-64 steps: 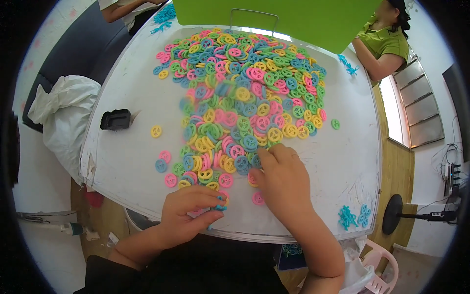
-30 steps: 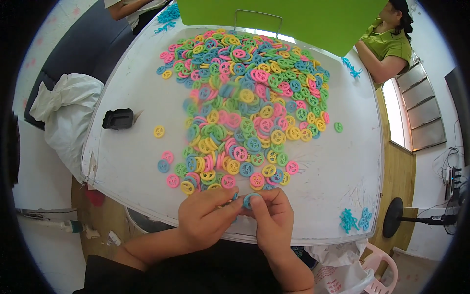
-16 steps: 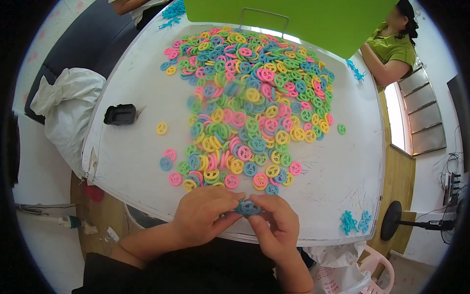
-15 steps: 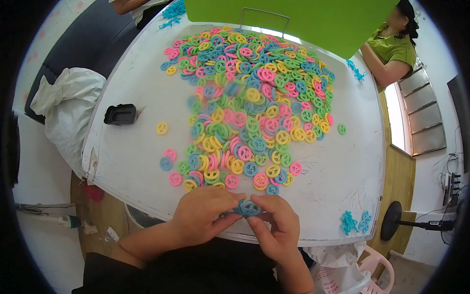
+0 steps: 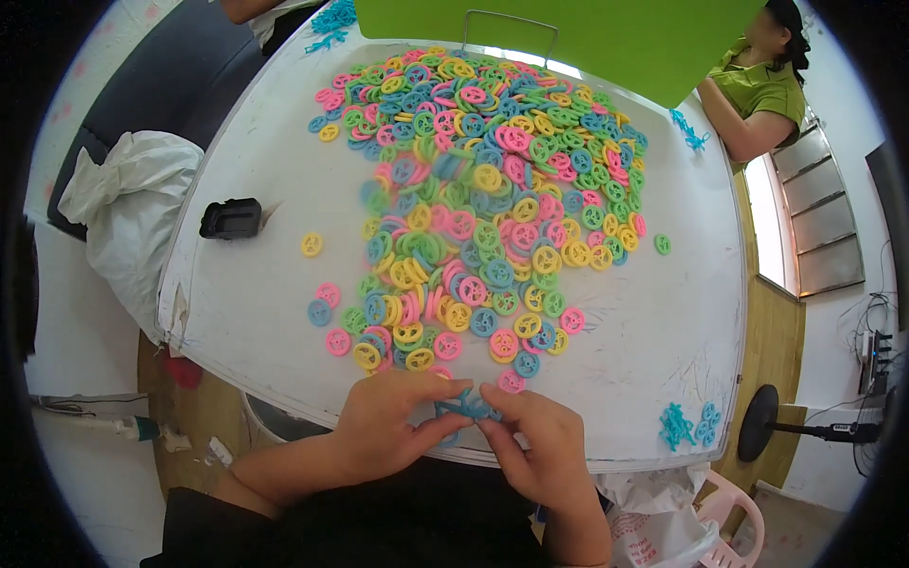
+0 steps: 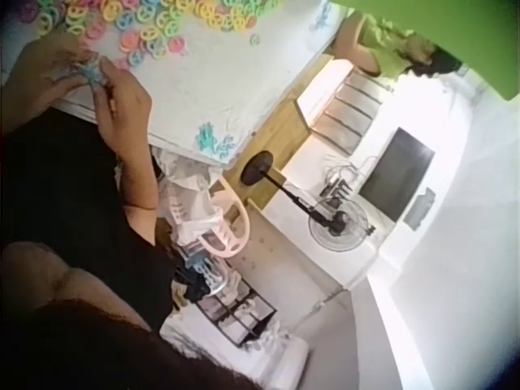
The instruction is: Sorting and linking colorful plastic smiley face rings at a workbench.
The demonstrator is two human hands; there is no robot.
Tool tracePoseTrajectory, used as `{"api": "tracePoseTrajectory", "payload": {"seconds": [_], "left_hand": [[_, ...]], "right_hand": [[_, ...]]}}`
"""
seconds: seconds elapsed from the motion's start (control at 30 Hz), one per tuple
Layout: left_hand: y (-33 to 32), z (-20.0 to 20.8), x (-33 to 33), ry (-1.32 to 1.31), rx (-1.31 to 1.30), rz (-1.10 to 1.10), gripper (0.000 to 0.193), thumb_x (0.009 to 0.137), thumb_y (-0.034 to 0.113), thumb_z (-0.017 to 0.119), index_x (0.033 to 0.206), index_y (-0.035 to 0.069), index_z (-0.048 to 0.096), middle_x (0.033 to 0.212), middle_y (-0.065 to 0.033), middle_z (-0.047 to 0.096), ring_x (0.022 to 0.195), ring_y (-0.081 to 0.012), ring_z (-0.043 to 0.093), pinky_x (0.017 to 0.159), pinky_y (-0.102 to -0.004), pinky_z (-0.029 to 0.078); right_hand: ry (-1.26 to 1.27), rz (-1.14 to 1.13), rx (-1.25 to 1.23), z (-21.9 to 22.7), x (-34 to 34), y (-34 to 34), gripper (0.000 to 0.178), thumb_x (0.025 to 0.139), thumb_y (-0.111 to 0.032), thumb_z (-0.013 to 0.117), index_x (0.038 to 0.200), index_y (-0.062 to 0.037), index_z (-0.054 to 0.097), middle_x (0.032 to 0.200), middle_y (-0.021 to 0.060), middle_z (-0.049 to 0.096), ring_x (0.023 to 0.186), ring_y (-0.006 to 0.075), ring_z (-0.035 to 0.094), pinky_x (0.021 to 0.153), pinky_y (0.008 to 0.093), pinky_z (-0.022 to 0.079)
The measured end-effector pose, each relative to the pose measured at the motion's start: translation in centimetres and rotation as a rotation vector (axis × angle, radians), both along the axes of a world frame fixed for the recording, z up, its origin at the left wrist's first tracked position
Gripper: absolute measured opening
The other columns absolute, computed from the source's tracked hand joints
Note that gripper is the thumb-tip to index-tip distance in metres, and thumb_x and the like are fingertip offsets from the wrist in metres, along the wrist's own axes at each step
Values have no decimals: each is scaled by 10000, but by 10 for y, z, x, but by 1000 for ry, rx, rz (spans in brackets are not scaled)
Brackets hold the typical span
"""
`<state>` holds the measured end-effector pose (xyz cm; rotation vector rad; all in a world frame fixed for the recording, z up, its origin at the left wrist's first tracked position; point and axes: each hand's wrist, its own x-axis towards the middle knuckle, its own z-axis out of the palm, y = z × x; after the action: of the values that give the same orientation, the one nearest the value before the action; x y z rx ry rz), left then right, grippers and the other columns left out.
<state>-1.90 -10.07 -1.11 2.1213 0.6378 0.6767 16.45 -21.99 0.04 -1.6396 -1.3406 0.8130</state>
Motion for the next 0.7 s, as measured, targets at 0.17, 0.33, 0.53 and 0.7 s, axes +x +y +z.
{"api": "tracePoseTrajectory", "payload": {"seconds": [0.17,0.33,0.53,0.7], "left_hand": [[-2,-15,3,-266,305,-48,430,766,166,877,1128,84,658,959,-65,716,839,-270,697,699,-382,539],[-11,-24,0,-226,267,-121,410,768,136,874,1067,79,599,1085,-117,739,824,-256,702,668,-376,555],[-17,-19,-1,-318,340,-220,433,774,155,879,1099,91,601,1100,-117,733,927,-308,715,773,-424,582],[-2,-3,1,-362,250,-201,406,788,171,860,1103,82,620,1133,-116,718,1012,-318,699,854,-443,557]], "right_hand": [[938,-121,-206,-8,-1,-2,308,917,49,669,1223,8,665,895,84,702,732,131,662,662,262,557],[375,-124,49,-11,-12,-13,273,886,37,717,1154,-15,701,920,100,714,810,176,697,677,290,572],[-152,-33,272,-3,-10,-28,286,805,25,782,1081,-24,723,953,128,731,789,251,709,674,310,564],[-77,3,-276,41,40,-101,204,781,8,782,976,-35,738,944,122,734,768,286,702,678,375,557]]}}
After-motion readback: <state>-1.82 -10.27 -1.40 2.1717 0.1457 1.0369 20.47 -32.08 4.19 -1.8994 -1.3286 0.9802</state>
